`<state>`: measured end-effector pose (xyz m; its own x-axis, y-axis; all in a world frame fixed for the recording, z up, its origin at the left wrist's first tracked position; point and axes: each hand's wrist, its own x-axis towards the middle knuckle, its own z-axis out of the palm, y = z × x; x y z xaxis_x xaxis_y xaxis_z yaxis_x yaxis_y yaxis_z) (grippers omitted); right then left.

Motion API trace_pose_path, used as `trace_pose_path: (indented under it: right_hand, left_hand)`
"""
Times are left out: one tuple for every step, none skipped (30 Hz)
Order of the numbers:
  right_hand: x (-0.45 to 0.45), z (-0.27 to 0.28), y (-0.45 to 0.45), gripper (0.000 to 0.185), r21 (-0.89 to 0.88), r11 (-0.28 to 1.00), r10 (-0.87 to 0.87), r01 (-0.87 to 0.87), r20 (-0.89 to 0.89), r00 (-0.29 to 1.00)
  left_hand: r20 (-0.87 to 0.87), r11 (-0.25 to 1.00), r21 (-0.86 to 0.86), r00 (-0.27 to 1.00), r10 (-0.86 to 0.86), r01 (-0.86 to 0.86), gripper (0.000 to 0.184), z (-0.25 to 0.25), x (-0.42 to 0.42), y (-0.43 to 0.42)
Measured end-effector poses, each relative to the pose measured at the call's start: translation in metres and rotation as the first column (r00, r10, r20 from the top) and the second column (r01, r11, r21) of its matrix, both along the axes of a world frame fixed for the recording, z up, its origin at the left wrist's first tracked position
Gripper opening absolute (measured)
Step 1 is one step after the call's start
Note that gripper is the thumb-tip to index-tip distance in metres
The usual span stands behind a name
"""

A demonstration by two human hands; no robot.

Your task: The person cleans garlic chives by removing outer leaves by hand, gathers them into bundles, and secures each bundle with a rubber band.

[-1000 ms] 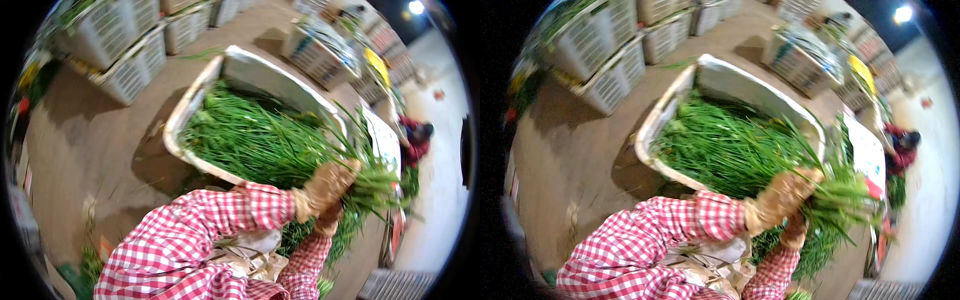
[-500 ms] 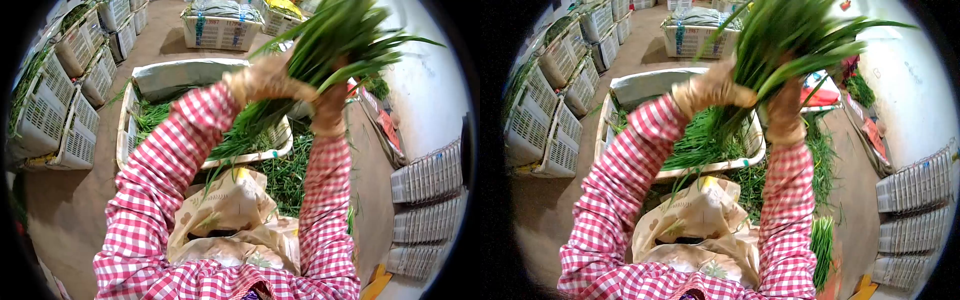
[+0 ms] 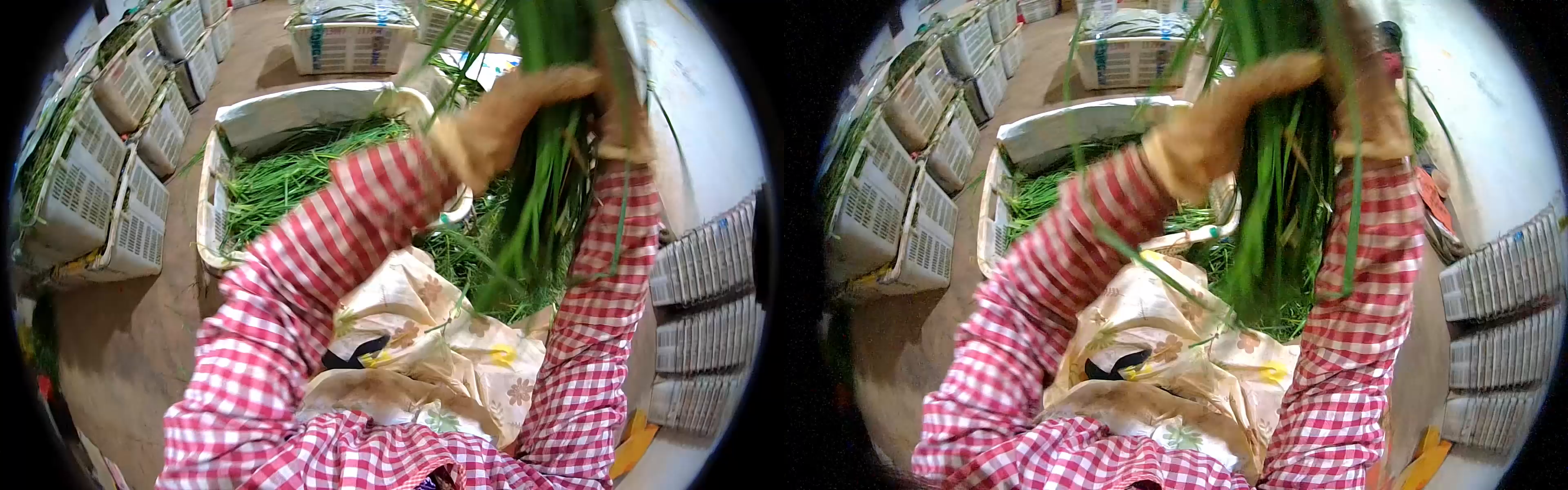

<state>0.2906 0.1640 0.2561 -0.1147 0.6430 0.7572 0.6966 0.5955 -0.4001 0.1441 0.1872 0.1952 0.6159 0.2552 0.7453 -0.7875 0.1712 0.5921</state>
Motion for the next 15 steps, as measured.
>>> trace_pose_path:
  right_hand:
    - [0.000, -0.012, -0.012, 0.053, -0.034, 0.999, -0.001, 0.003, 0.051, 0.999]
    - [0.001, -0.023, -0.023, 0.054, -0.067, 0.998, 0.012, -0.005, 0.105, 0.994]
    - [0.000, -0.043, -0.037, 0.056, -0.107, 0.994, 0.031, -0.013, 0.165, 0.986]
    - [-0.001, -0.067, -0.051, 0.057, -0.157, 0.987, 0.063, -0.028, 0.219, 0.974]
    - [-0.003, -0.092, -0.066, 0.058, -0.217, 0.975, 0.099, -0.043, 0.257, 0.961]
    - [-0.006, -0.120, -0.083, 0.060, -0.281, 0.958, 0.136, -0.054, 0.280, 0.950]
    - [-0.013, -0.150, -0.102, 0.075, -0.580, 0.814, 0.072, -0.040, 0.033, 0.997]
    - [-0.020, -0.182, -0.121, 0.090, -0.805, 0.584, -0.071, -0.108, -0.183, 0.981]
    - [-0.027, -0.211, -0.139, 0.107, -0.918, 0.310, -0.271, -0.246, -0.334, 0.903]
    - [-0.032, -0.241, -0.161, 0.110, -0.896, 0.444, -0.248, 0.023, -0.098, 0.964]
    - [-0.041, -0.263, -0.184, 0.114, -0.780, 0.564, -0.261, 0.272, 0.144, 0.955]
    - [-0.056, -0.264, -0.202, 0.117, -0.708, 0.610, -0.318, 0.356, 0.193, 0.928]
    - [-0.070, -0.255, -0.216, 0.114, -0.718, 0.535, -0.403, 0.446, 0.248, 0.881]
    - [-0.070, -0.269, -0.223, 0.112, -0.716, 0.550, -0.441, 0.430, 0.188, 0.877]
    - [-0.069, -0.282, -0.228, 0.110, -0.711, 0.566, -0.479, 0.417, 0.128, 0.868]
  left_hand:
    - [-0.086, 0.961, -0.267, 0.991, -0.098, 0.072, 0.063, -0.016, 0.008, -0.019]
    - [-0.110, 0.834, -0.542, 0.976, -0.190, 0.101, 0.050, -0.031, 0.016, -0.038]
    - [-0.057, 0.732, -0.681, 0.993, -0.106, 0.039, 0.050, -0.061, 0.023, -0.057]
    - [0.049, 0.564, -0.810, 0.976, -0.210, 0.162, 0.047, -0.100, 0.025, -0.070]
    - [0.053, 0.500, -0.860, 0.993, -0.103, 0.098, 0.054, -0.127, 0.030, -0.084]
    - [0.046, 0.433, -0.892, 0.977, -0.206, 0.133, 0.058, -0.171, 0.034, -0.088]
    - [-0.052, 0.337, -0.941, 0.966, -0.253, 0.037, 0.060, -0.202, 0.028, -0.097]
    - [-0.136, 0.235, -0.970, 0.942, -0.308, -0.063, 0.062, -0.232, 0.023, -0.106]
    - [-0.266, 0.521, -0.840, 0.950, -0.161, -0.147, 0.067, -0.257, 0.023, -0.110]
    - [-0.348, 0.712, -0.645, 0.936, 0.051, -0.278, 0.071, -0.282, 0.025, -0.113]
    - [-0.118, 0.542, -0.838, 0.950, -0.288, 0.060, 0.075, -0.278, 0.017, -0.116]
    - [0.143, 0.313, -0.885, 0.841, -0.522, 0.344, 0.079, -0.276, 0.018, -0.117]
    - [0.162, 0.133, -0.954, 0.835, -0.525, 0.269, 0.086, -0.256, 0.013, -0.124]
    - [0.129, 0.177, -0.952, 0.854, -0.504, 0.249, 0.091, -0.253, 0.013, -0.125]
    - [0.098, 0.220, -0.948, 0.870, -0.483, 0.229, 0.097, -0.251, 0.013, -0.126]
